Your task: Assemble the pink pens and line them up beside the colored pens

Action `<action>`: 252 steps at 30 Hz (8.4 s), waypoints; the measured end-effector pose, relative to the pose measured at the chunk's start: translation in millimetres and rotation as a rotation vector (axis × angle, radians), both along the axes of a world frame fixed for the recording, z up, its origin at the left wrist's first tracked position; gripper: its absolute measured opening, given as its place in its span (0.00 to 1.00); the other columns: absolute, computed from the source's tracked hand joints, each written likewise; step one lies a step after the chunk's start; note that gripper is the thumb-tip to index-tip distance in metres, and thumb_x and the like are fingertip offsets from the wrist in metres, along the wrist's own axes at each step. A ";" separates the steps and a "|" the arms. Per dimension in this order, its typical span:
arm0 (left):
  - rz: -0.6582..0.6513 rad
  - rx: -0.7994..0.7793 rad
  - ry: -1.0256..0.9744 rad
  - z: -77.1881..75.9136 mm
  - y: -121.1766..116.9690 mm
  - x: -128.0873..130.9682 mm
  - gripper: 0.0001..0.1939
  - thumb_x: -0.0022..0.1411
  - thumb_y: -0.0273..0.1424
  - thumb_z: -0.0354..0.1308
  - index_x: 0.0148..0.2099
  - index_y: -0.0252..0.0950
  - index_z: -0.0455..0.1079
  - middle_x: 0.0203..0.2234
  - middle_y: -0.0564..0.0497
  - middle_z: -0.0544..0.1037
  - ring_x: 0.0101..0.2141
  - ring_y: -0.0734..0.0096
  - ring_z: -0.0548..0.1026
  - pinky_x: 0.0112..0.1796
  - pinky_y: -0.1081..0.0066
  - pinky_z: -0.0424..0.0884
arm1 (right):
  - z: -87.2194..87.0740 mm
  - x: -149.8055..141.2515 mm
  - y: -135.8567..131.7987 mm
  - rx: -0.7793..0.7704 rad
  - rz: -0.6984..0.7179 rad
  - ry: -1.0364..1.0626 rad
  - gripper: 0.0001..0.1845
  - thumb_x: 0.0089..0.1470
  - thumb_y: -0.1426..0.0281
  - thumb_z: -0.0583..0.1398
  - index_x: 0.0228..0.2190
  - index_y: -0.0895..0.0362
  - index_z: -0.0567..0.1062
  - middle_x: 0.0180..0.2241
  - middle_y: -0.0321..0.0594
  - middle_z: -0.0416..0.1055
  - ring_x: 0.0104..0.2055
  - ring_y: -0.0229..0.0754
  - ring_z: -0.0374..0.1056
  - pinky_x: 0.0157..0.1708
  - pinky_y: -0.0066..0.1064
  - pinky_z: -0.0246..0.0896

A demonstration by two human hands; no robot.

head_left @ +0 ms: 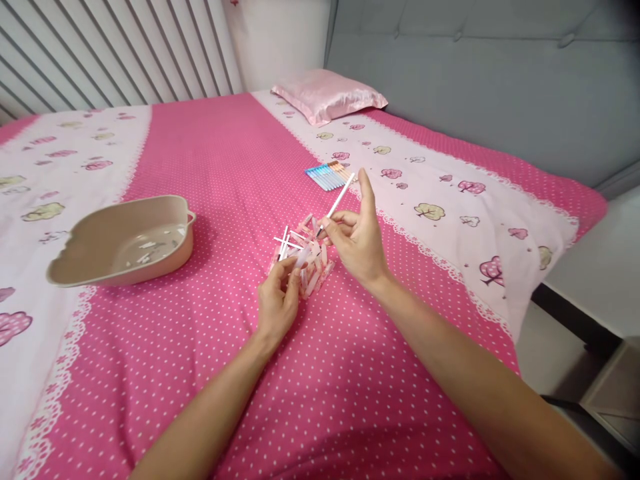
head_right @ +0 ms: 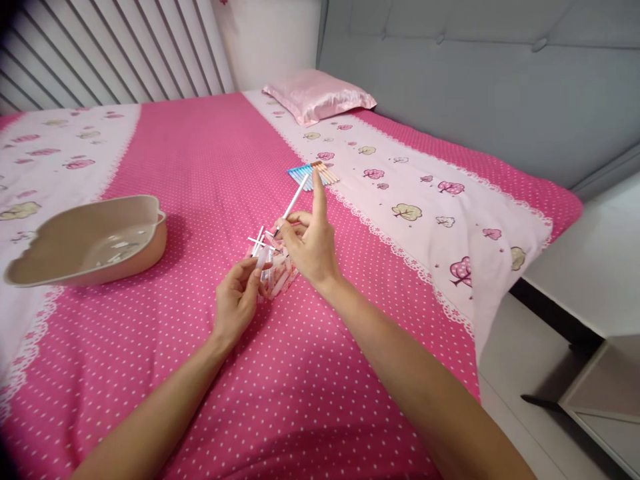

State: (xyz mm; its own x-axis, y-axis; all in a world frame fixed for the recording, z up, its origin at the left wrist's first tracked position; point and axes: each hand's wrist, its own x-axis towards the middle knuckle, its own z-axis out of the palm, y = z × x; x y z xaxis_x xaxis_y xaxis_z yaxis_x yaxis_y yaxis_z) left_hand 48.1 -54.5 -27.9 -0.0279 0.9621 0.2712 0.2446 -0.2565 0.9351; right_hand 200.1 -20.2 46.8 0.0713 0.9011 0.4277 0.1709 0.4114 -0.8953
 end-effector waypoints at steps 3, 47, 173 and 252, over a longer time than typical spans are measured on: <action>0.000 0.003 0.018 0.4 -0.2 -0.1 0.15 0.63 0.38 0.51 0.49 0.36 0.67 0.32 0.48 0.75 0.22 0.77 0.69 0.25 0.74 0.67 | 3.3 -0.9 -2.7 0.001 0.009 -0.027 0.42 0.58 0.73 0.53 0.63 0.48 0.33 0.37 0.40 0.73 0.25 0.37 0.68 0.24 0.30 0.69; -0.092 -0.038 -0.059 8.6 -3.4 4.2 0.17 0.63 0.39 0.52 0.50 0.35 0.64 0.34 0.45 0.79 0.26 0.73 0.75 0.26 0.75 0.68 | -3.4 -4.3 -3.6 0.051 0.144 -0.137 0.38 0.53 0.73 0.58 0.61 0.47 0.48 0.31 0.35 0.73 0.32 0.40 0.73 0.35 0.35 0.73; -0.140 -0.248 -0.345 26.0 -6.9 7.9 0.09 0.51 0.28 0.56 0.37 0.35 0.66 0.19 0.55 0.76 0.17 0.78 0.68 0.21 0.77 0.63 | 9.3 9.7 5.9 -0.002 0.155 -0.008 0.15 0.56 0.60 0.57 0.40 0.57 0.72 0.31 0.36 0.69 0.33 0.36 0.67 0.31 0.29 0.63; -0.214 -0.216 -0.308 20.4 -6.7 4.3 0.09 0.54 0.28 0.53 0.39 0.34 0.67 0.21 0.54 0.76 0.19 0.78 0.69 0.23 0.76 0.65 | 2.2 0.2 1.0 -0.061 0.293 -0.254 0.11 0.58 0.64 0.54 0.30 0.57 0.71 0.26 0.36 0.68 0.30 0.38 0.66 0.38 0.33 0.62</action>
State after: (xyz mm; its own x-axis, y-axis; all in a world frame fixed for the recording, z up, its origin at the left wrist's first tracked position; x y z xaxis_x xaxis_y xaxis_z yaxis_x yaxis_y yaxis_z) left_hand 52.4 -61.2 -7.5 0.1304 0.9888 0.0731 -0.0917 -0.0614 0.9939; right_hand 200.3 -19.2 49.0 -0.2940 0.8919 0.3436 0.2731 0.4229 -0.8641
